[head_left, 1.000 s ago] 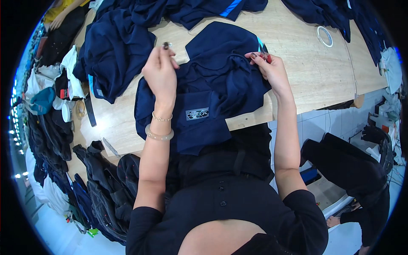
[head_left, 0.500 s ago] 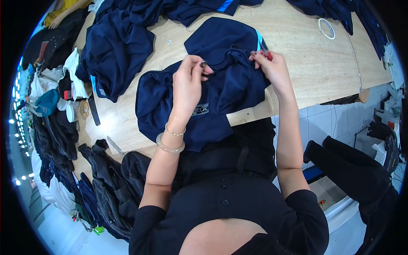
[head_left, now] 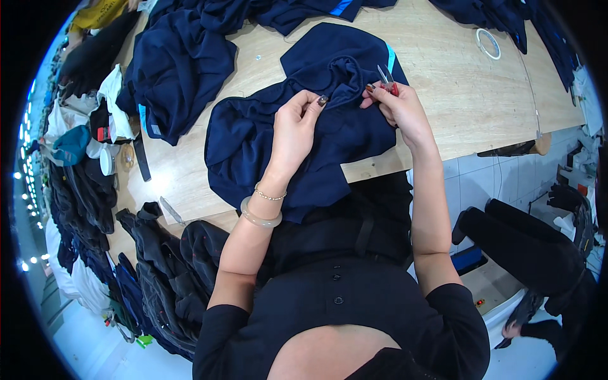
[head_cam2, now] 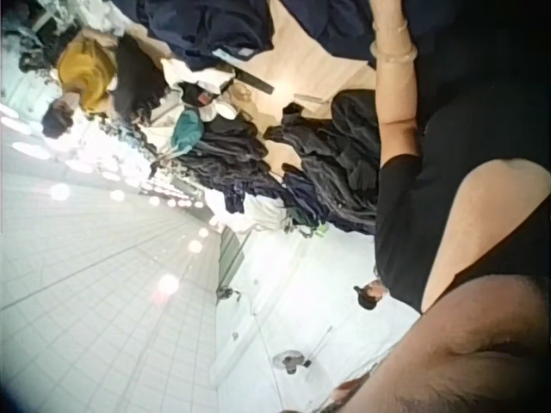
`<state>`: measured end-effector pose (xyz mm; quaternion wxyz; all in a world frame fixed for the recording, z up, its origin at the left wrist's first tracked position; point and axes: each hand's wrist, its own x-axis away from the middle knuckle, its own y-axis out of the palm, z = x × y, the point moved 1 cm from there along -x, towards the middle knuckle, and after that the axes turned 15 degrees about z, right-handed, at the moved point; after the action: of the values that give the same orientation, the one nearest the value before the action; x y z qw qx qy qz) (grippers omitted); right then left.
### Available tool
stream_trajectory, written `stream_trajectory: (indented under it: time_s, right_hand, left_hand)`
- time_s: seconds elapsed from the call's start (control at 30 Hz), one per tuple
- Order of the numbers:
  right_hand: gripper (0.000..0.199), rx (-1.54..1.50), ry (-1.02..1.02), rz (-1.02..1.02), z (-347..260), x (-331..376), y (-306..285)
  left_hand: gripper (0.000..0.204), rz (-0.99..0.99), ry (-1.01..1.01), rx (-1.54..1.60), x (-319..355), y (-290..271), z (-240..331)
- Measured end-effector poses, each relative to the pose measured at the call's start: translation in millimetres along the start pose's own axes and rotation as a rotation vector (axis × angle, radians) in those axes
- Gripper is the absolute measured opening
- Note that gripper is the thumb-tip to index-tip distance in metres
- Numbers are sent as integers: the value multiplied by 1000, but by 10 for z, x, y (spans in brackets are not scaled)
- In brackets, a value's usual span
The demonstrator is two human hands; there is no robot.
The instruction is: The person picks up a garment from the table, checks its waistline and seams, and trims loose threads using thread snips.
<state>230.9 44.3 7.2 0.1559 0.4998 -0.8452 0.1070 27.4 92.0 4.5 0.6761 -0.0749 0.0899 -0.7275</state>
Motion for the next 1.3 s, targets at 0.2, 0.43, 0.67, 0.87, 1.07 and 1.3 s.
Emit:
stream_trajectory:
  time_s: [0.2,0.43,0.67,0.87,1.07,1.3]
  right_hand:
    - [24,-138,105,-47,55,16,176]
    - [21,-408,319,33,112,24,36]
    - [12,-364,330,-18,72,-14,49]
    - [18,-340,259,-89,-47,34,7]
    - [37,-100,125,-232,-337,-12,-11]
    - [18,595,-485,443,-626,-470,-409]
  left_hand:
    - [13,-88,42,-8,118,-68,86]
    - [14,110,276,-243,138,-969,410]
    - [25,231,-507,-102,-99,-2106,-522]
    - [21,-62,-538,88,-94,-1849,-370]
    - [21,-440,-486,80,-75,-1778,-103]
    - [16,483,83,-661,-401,-2210,59]
